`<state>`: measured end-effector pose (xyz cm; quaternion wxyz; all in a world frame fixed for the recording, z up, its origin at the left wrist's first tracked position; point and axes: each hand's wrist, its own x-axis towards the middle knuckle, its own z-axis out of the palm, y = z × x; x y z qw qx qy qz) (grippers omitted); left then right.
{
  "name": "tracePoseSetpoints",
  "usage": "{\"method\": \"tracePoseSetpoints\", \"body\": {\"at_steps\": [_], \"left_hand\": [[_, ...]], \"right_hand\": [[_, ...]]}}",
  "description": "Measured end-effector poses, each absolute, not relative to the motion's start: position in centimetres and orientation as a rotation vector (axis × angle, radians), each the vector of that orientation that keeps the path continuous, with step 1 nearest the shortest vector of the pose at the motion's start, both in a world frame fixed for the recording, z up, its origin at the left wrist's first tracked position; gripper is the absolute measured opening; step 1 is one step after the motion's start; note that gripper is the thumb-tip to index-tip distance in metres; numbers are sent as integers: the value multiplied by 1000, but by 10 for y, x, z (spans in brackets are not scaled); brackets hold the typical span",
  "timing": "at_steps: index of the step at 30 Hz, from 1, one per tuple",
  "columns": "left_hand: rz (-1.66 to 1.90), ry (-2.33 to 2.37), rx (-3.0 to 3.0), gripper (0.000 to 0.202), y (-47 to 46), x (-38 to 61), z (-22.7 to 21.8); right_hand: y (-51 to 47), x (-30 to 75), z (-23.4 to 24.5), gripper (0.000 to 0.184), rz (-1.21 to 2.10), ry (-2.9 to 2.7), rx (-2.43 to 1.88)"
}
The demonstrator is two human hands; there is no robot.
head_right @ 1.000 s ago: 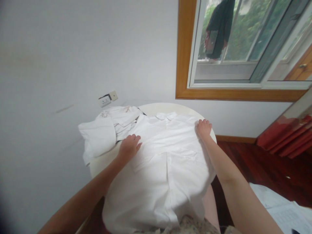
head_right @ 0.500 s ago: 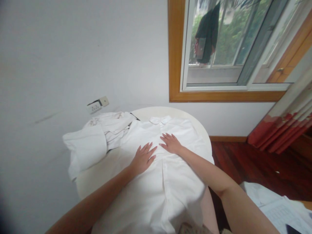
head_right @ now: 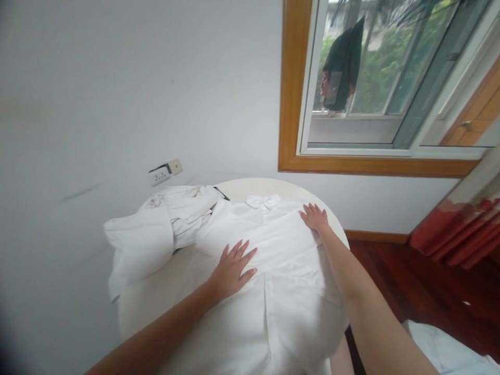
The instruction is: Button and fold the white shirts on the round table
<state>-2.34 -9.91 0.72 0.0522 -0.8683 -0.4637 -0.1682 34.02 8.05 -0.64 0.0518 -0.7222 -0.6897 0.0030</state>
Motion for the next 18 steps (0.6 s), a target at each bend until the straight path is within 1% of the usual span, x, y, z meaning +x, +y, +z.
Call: {"method": "tracePoseSetpoints", "body": {"at_steps": [7, 10, 12, 14, 16, 18], "left_hand": [[-512, -1416, -2641, 55, -100, -25, 7], [-508, -1413, -2645, 55, -100, -25, 7], [-514, -1413, -2649, 55, -100, -24, 7], [-520, -1420, -2651, 55, -100, -24, 6], [-527, -1426, -2649, 55, -99, -23, 5], [-536, -1428, -2647, 54, -99, -23, 5]], "right_hand": [[90, 348, -5, 65, 16, -1975, -2288], [81, 340, 0, 63, -210, -1783, -2291], [72, 331, 6, 54, -414, -1759, -2161], [61, 320, 11, 46, -509, -1915, -1959], [49, 305, 13, 41, -480, -2112, -1792], [35, 291, 9, 40, -381, -2238, -1712]]}}
